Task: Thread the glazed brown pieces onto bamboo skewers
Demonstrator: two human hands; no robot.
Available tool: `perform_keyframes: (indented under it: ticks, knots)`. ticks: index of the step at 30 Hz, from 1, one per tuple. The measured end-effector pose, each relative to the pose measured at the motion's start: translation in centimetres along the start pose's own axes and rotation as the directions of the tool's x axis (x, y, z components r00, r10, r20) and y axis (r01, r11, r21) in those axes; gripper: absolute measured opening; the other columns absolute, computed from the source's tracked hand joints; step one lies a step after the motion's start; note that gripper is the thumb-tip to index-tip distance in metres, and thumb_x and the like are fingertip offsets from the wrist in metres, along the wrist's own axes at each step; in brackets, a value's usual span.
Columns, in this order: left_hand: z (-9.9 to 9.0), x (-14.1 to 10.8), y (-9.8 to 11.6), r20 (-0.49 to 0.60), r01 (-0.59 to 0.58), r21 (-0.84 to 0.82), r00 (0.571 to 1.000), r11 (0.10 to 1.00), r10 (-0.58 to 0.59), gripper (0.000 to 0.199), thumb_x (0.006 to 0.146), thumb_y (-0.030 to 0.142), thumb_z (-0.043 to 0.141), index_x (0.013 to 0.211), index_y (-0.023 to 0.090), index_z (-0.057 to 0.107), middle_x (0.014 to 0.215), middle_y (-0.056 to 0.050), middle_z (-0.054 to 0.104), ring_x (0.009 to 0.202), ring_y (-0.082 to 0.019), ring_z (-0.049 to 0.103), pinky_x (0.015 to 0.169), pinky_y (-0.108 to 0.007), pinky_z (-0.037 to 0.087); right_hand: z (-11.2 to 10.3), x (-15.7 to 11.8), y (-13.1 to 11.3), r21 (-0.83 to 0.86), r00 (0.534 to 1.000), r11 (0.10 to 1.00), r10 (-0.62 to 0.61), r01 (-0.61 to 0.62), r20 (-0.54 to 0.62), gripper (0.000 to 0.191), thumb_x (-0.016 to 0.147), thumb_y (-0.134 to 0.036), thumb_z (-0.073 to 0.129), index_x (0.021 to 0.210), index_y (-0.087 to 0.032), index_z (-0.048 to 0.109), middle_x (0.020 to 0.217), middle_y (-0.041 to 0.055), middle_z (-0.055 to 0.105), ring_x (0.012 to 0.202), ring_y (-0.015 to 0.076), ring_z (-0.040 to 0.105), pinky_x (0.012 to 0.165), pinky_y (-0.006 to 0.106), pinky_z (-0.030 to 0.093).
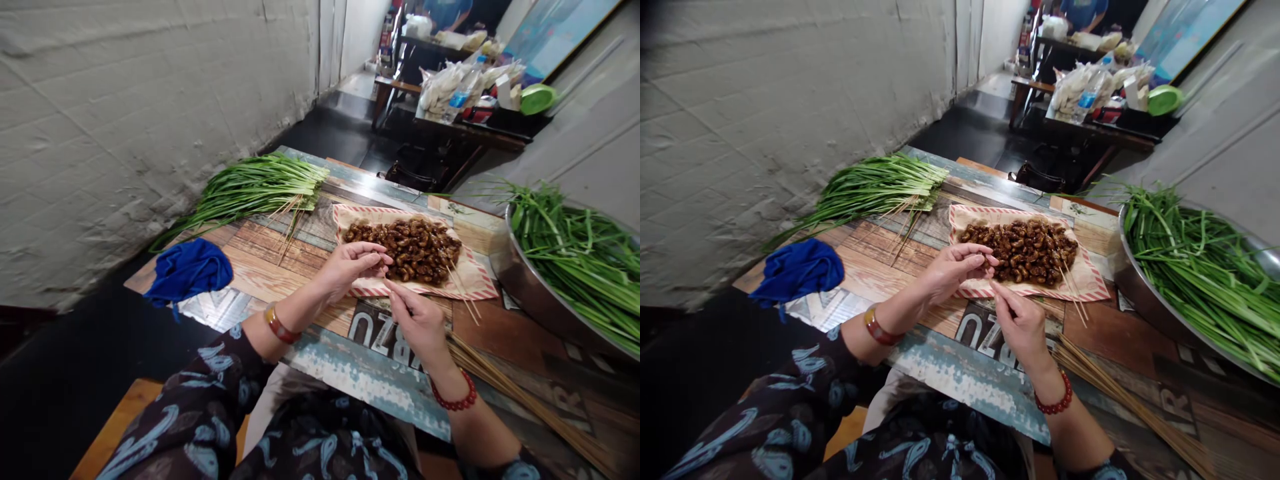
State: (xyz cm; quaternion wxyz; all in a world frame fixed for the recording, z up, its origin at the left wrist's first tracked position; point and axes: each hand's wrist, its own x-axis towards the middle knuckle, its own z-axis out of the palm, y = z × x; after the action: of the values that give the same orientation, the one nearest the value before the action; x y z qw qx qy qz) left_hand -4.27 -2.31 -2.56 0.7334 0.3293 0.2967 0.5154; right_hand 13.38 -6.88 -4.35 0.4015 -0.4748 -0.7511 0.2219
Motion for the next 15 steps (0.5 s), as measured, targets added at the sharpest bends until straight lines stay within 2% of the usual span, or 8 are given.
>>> perform_keyframes:
  ticks: [8, 15]
  knots:
    - [0.10, 0.12, -0.47, -0.025, 0.001, 0.003, 1.000, 1.000, -0.001, 0.037, 0.068, 0.031, 0.081, 0.097, 0.011, 0.069, 0.092, -0.009, 0.074, 0.073, -0.013, 0.067, 0.075, -0.030, 0.052, 0.19, 0.08, -0.06, -0.034, 1.000, 0.999, 0.009, -0.009, 0.001, 0.030, 0.092, -0.023, 0.049, 0.110, -0.020, 0.072, 0.073, 0.0039, 0.074, 0.072, 0.0188, 0.071, 0.064, 0.029, 0.055]
    - [0.19, -0.08, 0.17, 0.014, 0.025, -0.041, 1.000, 0.999, -0.025, 0.038, 0.069, 0.032, 0.081, 0.099, 0.012, 0.069, 0.097, -0.011, 0.073, 0.075, -0.014, 0.068, 0.076, -0.030, 0.054, 0.15, 0.07, -0.02, -0.027, 1.000, 0.999, 0.023, -0.023, -0.011, 0.028, 0.092, -0.024, 0.049, 0.108, -0.018, 0.071, 0.070, 0.0035, 0.072, 0.066, 0.0176, 0.069, 0.060, 0.028, 0.053]
